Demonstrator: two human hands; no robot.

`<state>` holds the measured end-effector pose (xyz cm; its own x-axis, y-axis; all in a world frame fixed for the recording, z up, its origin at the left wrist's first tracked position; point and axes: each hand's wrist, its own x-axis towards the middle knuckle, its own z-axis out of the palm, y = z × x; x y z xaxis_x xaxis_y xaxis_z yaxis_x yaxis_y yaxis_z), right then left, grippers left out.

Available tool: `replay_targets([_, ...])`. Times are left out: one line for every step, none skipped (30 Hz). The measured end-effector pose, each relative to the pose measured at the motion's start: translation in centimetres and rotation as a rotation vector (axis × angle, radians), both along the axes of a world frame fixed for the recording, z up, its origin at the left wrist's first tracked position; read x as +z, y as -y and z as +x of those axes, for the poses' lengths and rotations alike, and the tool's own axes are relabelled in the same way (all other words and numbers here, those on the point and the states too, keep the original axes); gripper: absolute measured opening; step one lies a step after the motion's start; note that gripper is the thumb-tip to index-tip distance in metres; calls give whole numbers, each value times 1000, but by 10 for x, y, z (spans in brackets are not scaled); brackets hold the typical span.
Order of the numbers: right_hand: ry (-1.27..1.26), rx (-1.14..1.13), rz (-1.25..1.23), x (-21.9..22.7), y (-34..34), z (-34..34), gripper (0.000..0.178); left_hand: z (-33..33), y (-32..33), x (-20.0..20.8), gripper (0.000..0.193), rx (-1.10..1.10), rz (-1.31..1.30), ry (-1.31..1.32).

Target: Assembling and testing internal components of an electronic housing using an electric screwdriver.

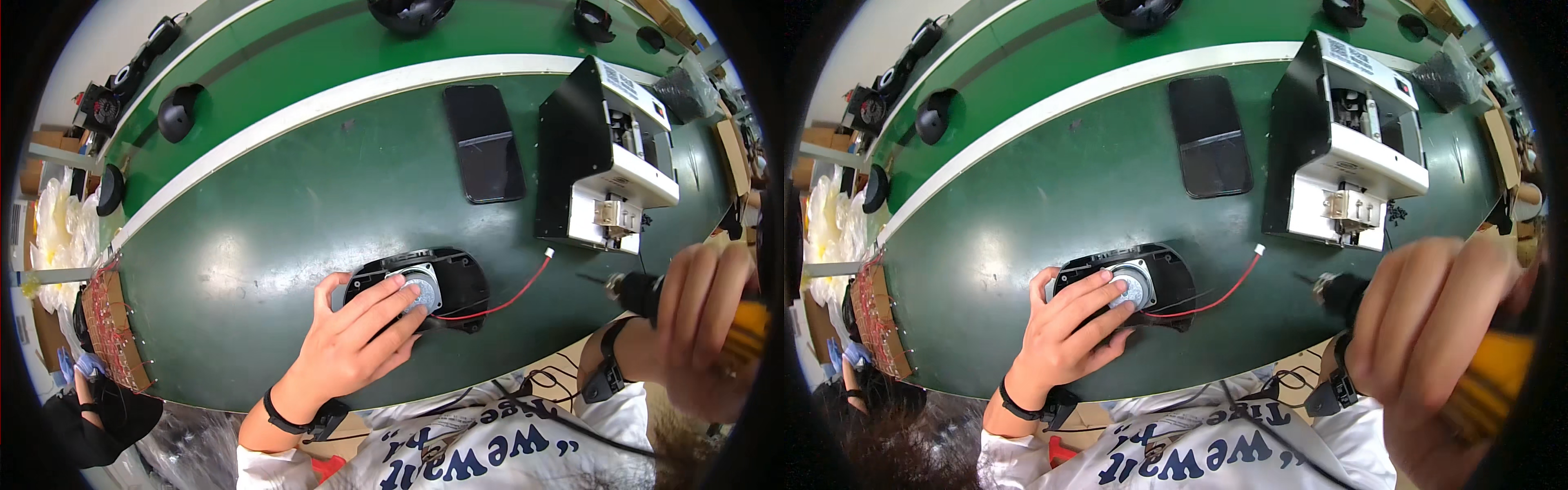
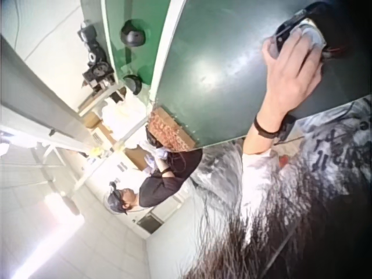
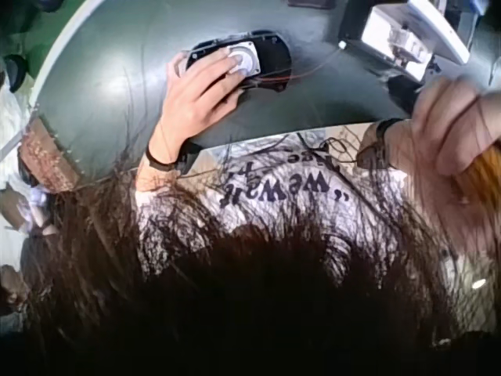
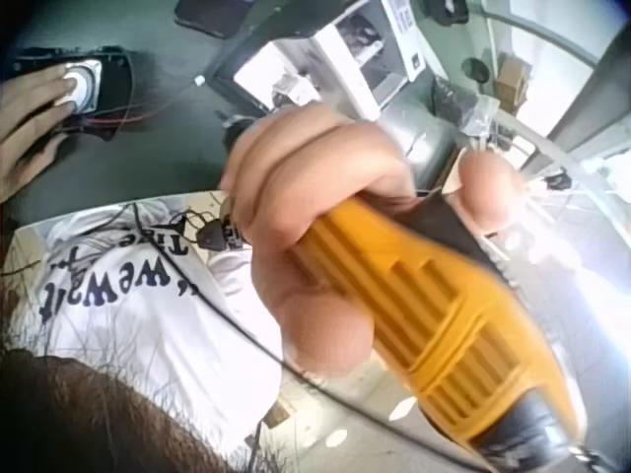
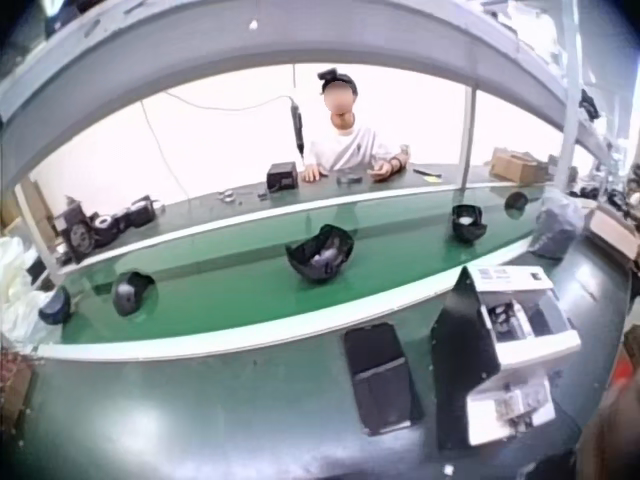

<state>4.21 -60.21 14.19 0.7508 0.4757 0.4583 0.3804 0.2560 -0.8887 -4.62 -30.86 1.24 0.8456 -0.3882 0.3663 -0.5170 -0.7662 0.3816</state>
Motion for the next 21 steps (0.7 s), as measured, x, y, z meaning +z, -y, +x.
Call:
replay_targets([-28, 143, -5, -1, 4, 12, 46, 1, -1, 1, 40, -18, 4, -11])
replay_targets([-57, 286, -9, -2, 7, 25, 44, 1, -1, 1, 40, -17, -1, -20])
replay_targets([-67, 288, -8, -5, 4, 28, 44, 2, -2, 1, 40, -31, 7, -19])
replay_targets([-54, 289, 11, -9, -2, 30, 34, 2, -2, 0, 40, -46, 14, -18])
replay_targets([-41, 291, 31, -13, -9, 32, 23, 2, -2, 1, 39, -51, 21, -28])
replay_targets([-29, 291, 47, -17, -17, 33, 13, 1, -2, 0, 39, -52, 18, -37])
replay_targets([-16, 290, 64, -22, -23, 33, 6, 1, -2, 0, 40, -53, 23, -42])
replay_targets([-3, 289, 80, -28, -28, 34, 11, 1, -2, 0, 40, -54, 28, -45])
replay_targets([12, 292, 98, -34, -31, 34, 21, 0, -2, 0, 40, -50, 27, -52])
replay_targets([10, 291, 92, -51, -8, 28, 21, 1, -2, 1, 41, -37, 51, -35])
replay_targets([17, 419, 377, -76, 36, 14, 19, 0, -1, 3, 42, -24, 73, -16])
replay_targets([15, 551, 687, -96, 61, 8, 18, -3, 0, 4, 42, -14, 82, -27])
replay_targets([15, 545, 679, -91, 57, 8, 18, -1, 1, 4, 42, -16, 98, -25])
replay_targets([33, 527, 642, -86, 75, -7, 10, 1, 2, 4, 43, -19, 114, -22])
replay_targets([44, 522, 634, -91, 64, 0, 7, -2, 3, 4, 43, -8, 132, -29])
replay_targets([70, 488, 584, -82, 47, 8, 11, 3, 6, 3, 36, -36, 146, -15])
replay_targets([85, 472, 555, -79, 24, 20, 19, 3, 7, 3, 30, -42, 177, -10])
replay_targets([87, 479, 546, -83, 4, 16, 27, -2, 4, 4, 30, -19, 192, -24])
replay_targets([105, 461, 511, -80, -14, 27, 36, -1, 5, 6, 30, -31, 219, -28])
replay_targets([123, 443, 477, -76, -27, 27, 44, 0, 6, 8, 30, -42, 247, -33])
replay_targets([137, 430, 446, -74, -33, 32, 53, 0, 6, 9, 30, -42, 244, -34])
